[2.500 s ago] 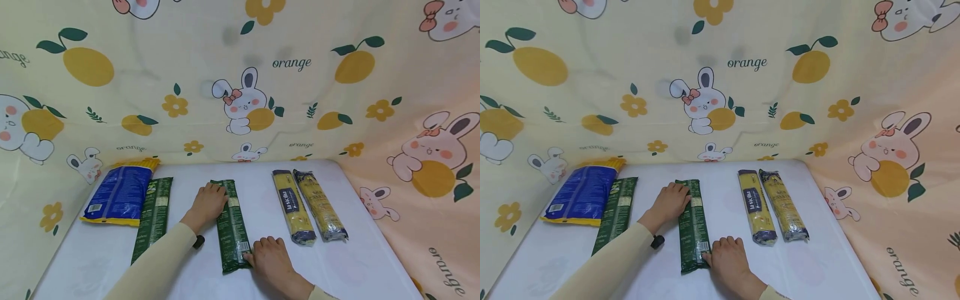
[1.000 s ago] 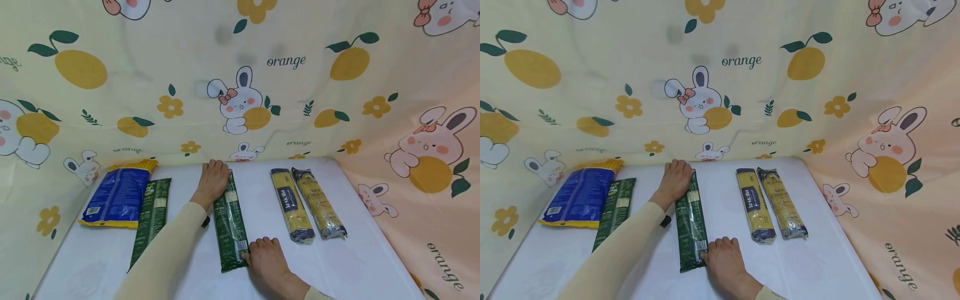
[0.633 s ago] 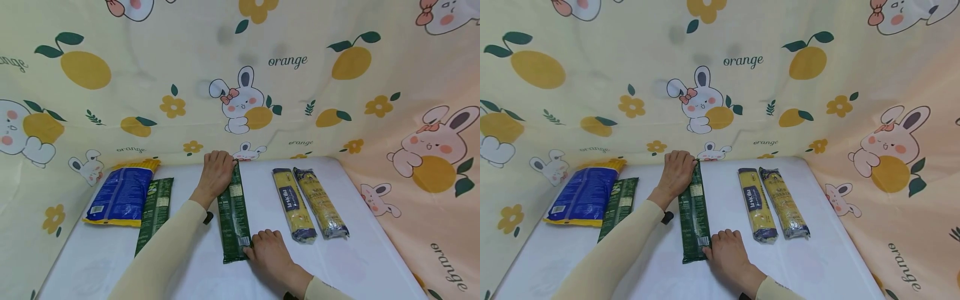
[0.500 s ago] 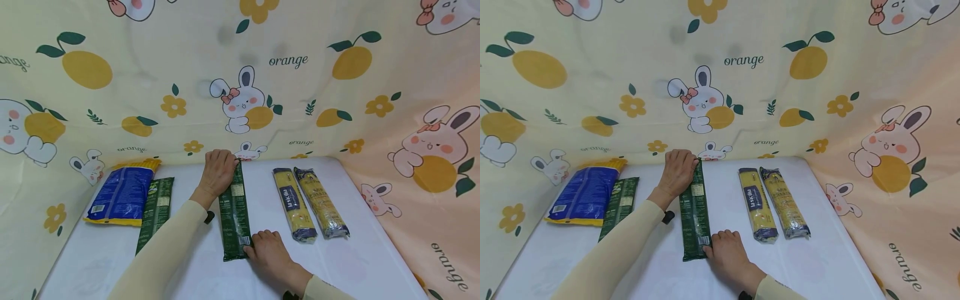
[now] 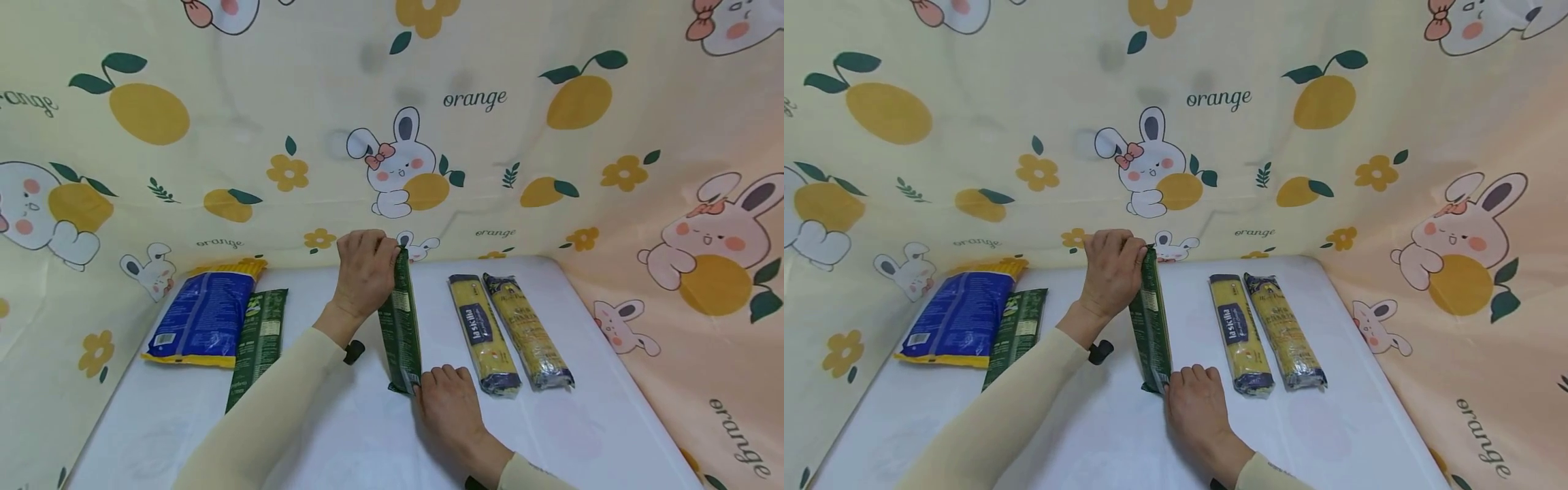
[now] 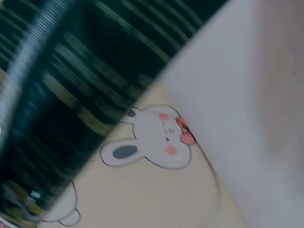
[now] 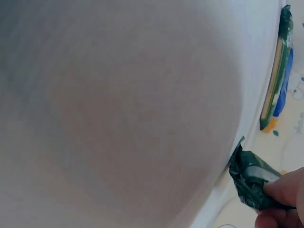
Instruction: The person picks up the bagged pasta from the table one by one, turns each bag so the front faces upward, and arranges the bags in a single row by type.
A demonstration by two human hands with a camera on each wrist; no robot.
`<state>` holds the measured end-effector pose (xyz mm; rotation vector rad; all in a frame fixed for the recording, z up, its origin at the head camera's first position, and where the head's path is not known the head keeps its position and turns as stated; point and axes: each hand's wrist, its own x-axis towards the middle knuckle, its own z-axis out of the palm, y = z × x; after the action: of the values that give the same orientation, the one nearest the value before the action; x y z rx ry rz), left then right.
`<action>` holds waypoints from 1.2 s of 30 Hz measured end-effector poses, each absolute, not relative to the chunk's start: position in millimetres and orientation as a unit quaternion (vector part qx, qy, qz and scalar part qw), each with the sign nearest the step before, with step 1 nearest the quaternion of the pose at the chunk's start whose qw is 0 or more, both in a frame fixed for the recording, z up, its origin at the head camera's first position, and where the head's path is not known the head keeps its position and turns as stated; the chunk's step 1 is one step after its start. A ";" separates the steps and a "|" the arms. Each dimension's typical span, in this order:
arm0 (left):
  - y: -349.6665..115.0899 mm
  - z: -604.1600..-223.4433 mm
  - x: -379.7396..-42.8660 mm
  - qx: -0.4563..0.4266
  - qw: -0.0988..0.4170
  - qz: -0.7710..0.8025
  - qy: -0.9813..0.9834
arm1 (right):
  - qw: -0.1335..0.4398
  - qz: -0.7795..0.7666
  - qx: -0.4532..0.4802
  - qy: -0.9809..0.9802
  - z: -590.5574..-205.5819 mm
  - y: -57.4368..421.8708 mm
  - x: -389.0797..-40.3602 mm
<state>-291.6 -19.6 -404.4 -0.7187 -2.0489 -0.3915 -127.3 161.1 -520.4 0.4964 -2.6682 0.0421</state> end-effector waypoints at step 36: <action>-25.7 -394.7 -278.6 -0.192 0.370 -0.056 -0.907 | 0.235 -0.031 0.230 -0.944 -515.8 132.0 -122.8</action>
<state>-278.6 -25.7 -394.7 -0.4934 -2.3265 -0.1447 -122.8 132.0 -515.8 0.6317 -2.5896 -0.0856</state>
